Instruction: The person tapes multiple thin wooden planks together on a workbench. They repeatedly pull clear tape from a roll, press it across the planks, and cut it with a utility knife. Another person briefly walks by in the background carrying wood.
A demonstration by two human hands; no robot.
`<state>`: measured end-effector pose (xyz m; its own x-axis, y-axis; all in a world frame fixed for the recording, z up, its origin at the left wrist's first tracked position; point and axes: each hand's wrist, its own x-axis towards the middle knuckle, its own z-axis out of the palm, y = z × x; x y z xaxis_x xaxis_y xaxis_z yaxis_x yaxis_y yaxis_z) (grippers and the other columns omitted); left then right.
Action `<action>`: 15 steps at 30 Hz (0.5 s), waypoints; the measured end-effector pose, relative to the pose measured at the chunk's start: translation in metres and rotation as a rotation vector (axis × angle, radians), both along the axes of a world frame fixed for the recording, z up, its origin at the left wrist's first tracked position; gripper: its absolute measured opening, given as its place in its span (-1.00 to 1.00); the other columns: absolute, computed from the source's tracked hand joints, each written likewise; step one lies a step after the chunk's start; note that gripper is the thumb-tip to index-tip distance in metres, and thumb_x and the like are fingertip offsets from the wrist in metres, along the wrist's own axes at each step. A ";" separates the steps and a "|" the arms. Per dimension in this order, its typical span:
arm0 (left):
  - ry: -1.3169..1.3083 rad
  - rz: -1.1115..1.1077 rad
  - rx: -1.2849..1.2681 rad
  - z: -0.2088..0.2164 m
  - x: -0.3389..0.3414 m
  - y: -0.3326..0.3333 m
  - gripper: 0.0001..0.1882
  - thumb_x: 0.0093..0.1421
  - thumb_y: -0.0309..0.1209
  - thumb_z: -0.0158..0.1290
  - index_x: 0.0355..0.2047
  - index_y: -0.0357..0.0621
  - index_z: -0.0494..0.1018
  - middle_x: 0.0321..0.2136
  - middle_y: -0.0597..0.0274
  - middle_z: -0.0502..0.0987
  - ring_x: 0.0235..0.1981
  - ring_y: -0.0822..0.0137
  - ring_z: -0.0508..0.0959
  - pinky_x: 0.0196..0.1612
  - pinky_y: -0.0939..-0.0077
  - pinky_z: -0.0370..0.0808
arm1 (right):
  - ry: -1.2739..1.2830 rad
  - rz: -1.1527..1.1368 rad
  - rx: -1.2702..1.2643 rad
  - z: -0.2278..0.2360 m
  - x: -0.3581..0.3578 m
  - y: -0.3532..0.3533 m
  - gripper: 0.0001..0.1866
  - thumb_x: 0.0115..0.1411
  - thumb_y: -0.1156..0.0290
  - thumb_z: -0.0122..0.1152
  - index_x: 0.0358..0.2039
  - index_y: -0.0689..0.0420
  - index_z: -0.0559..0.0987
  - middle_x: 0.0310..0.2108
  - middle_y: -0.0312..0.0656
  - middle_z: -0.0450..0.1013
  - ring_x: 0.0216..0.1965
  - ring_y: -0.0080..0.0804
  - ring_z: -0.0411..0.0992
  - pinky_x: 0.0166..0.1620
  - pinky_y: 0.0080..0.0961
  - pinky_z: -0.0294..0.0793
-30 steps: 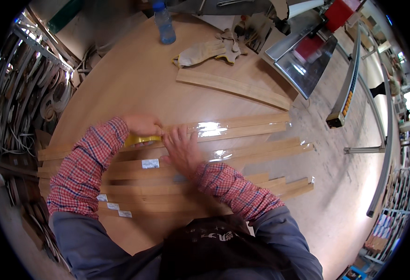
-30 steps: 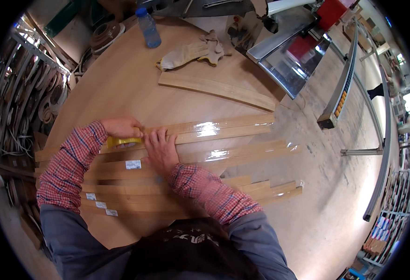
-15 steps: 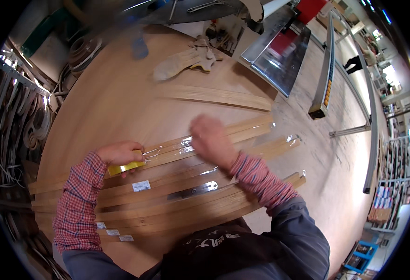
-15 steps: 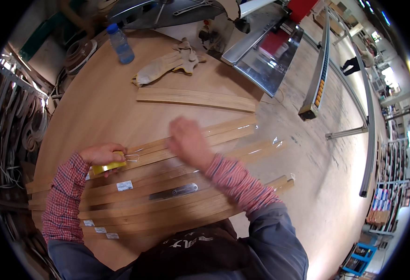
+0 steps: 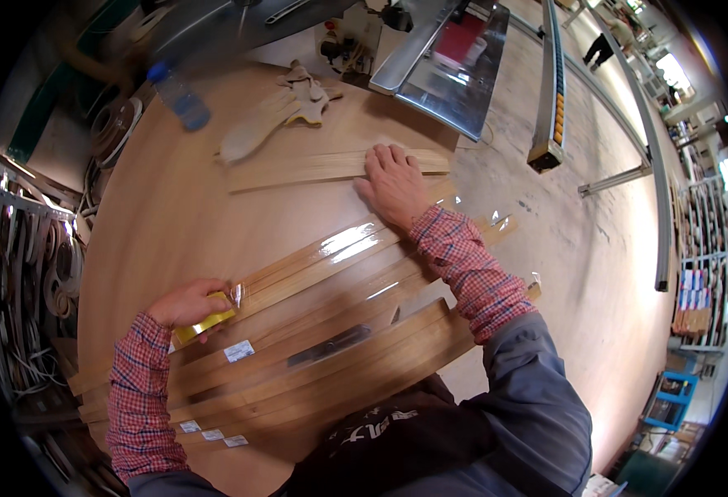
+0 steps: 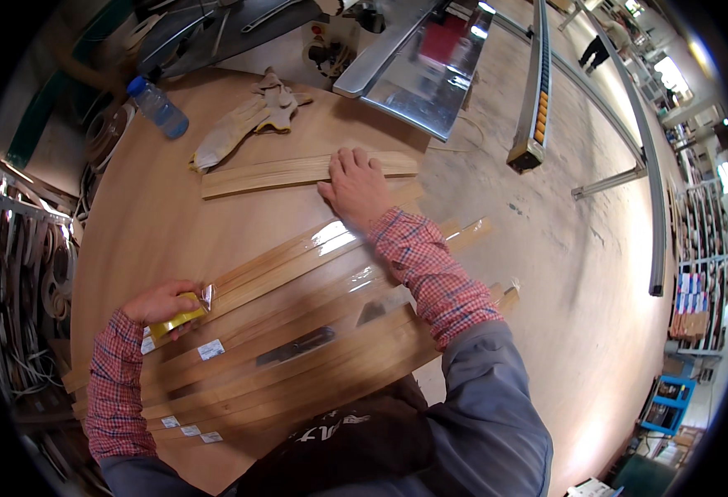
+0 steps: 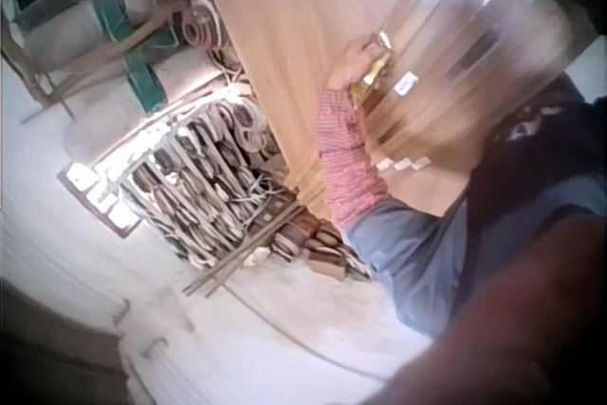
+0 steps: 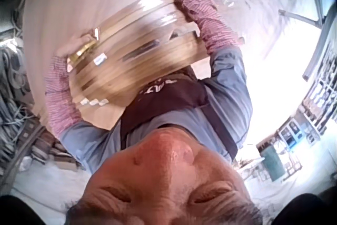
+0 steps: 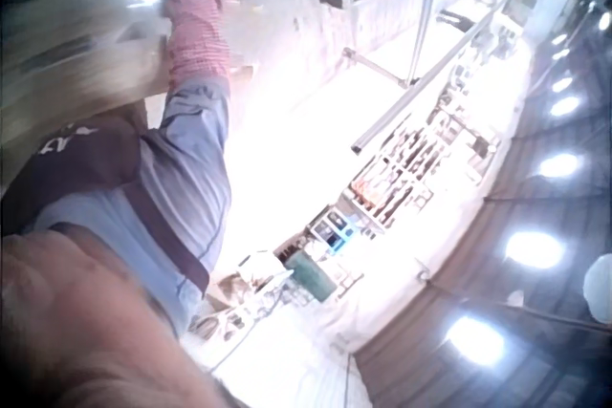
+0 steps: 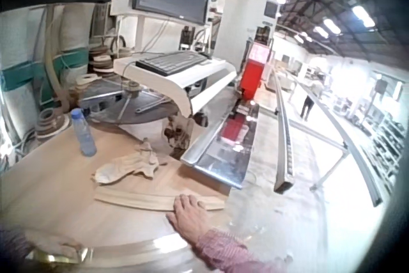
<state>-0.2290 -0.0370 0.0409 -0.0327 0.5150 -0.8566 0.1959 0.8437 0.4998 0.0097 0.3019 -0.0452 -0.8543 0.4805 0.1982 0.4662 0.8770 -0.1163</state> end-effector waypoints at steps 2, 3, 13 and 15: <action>-0.002 0.023 -0.003 -0.001 0.000 0.001 -0.65 0.41 -0.32 0.04 0.05 -0.34 0.40 -0.47 0.08 0.58 -0.54 0.29 0.62 -0.54 0.37 0.60 | 0.000 -0.012 -0.001 0.000 -0.001 0.002 -0.43 0.31 0.06 0.19 0.15 0.25 0.49 0.13 -0.07 0.43 0.19 -0.07 0.36 0.23 -0.09 0.37; -0.009 0.021 -0.011 0.000 0.000 0.002 -0.65 0.41 -0.31 0.04 0.06 -0.34 0.40 -0.47 0.08 0.58 -0.54 0.29 0.62 -0.54 0.37 0.59 | 0.018 -0.015 0.004 -0.001 0.000 0.003 -0.44 0.30 0.06 0.19 0.14 0.24 0.50 0.12 -0.08 0.44 0.17 -0.07 0.37 0.22 -0.10 0.38; 0.040 0.010 0.018 -0.002 0.003 0.001 -0.67 0.40 -0.27 0.07 0.02 -0.27 0.44 -0.37 0.06 0.59 -0.56 0.30 0.61 -0.54 0.37 0.61 | 0.068 -0.077 0.051 -0.002 -0.011 0.004 -0.54 0.34 0.05 0.16 0.04 0.17 0.57 0.04 -0.10 0.49 0.11 -0.04 0.41 0.13 -0.06 0.42; 0.042 -0.032 0.003 0.000 -0.001 0.000 -0.65 0.39 -0.27 0.07 0.03 -0.28 0.46 -0.29 0.05 0.59 -0.52 0.30 0.63 -0.55 0.36 0.61 | 0.101 -0.053 0.092 -0.007 -0.014 0.007 -0.57 0.33 0.05 0.17 -0.03 0.14 0.60 -0.01 -0.13 0.49 0.07 -0.07 0.42 0.09 -0.07 0.43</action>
